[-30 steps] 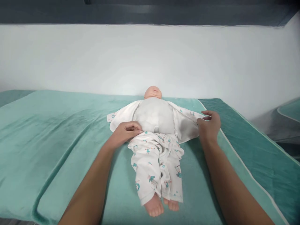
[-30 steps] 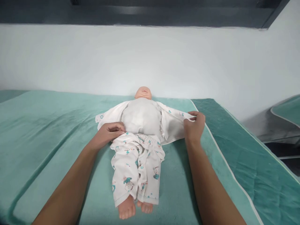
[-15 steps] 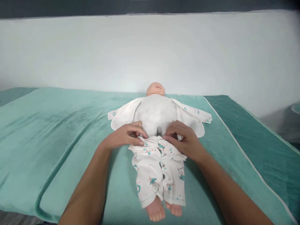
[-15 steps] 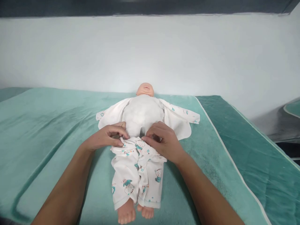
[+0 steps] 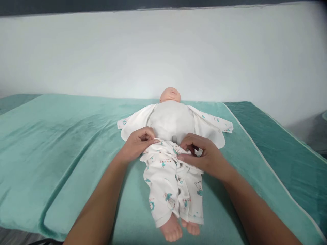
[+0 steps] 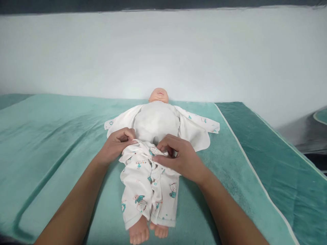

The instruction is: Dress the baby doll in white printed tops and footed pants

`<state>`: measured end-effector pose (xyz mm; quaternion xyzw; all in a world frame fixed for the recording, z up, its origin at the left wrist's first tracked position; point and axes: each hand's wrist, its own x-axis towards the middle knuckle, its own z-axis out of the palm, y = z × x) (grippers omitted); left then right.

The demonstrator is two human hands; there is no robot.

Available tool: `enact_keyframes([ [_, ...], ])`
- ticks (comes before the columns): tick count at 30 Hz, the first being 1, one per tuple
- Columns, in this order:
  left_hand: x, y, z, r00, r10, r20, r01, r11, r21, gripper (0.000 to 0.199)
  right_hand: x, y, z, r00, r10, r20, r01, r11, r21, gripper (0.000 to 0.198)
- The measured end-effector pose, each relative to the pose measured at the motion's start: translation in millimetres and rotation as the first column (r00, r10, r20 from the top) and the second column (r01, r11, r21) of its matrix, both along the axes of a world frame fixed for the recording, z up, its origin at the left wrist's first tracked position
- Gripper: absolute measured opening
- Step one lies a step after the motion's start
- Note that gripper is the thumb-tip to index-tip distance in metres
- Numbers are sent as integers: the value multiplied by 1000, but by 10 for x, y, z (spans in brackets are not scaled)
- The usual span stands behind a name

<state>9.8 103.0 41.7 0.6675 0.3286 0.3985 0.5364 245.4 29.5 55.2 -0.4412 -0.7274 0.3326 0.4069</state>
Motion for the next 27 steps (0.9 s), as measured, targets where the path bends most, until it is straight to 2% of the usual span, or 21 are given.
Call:
enact_keyframes([
  [5,84,21,-71,969,133,208,-150,986,69,24,27,-20,29,992,110,-54,-111,994,-19,16],
  [8,91,16,-88,961,132,241,-151,987,59,25,26,-24,31,996,88,-12,-89,993,-82,11],
  [10,76,4,-85,975,102,196,-112,993,40,27,20,-16,7,1000,16,-7,-16,991,-131,13],
  [12,68,-16,-64,989,88,122,-91,996,16,29,6,9,-37,994,-78,-76,66,986,-153,12],
  [15,101,-53,-3,995,96,-32,-95,995,13,26,-28,80,-105,958,-193,-213,161,974,-158,12],
  [17,143,-73,44,984,59,-165,-52,998,47,26,-53,140,-132,942,-217,-254,181,970,-160,14],
  [19,180,-85,86,960,2,-282,23,996,85,30,-72,195,-140,942,-197,-273,158,975,-157,15],
  [22,210,-101,130,928,-42,-371,91,989,116,29,-89,240,-122,951,-131,-279,100,988,-121,13],
  [27,231,-152,142,941,-3,-338,44,993,114,28,-107,221,-56,970,-24,-240,13,999,-48,15],
])
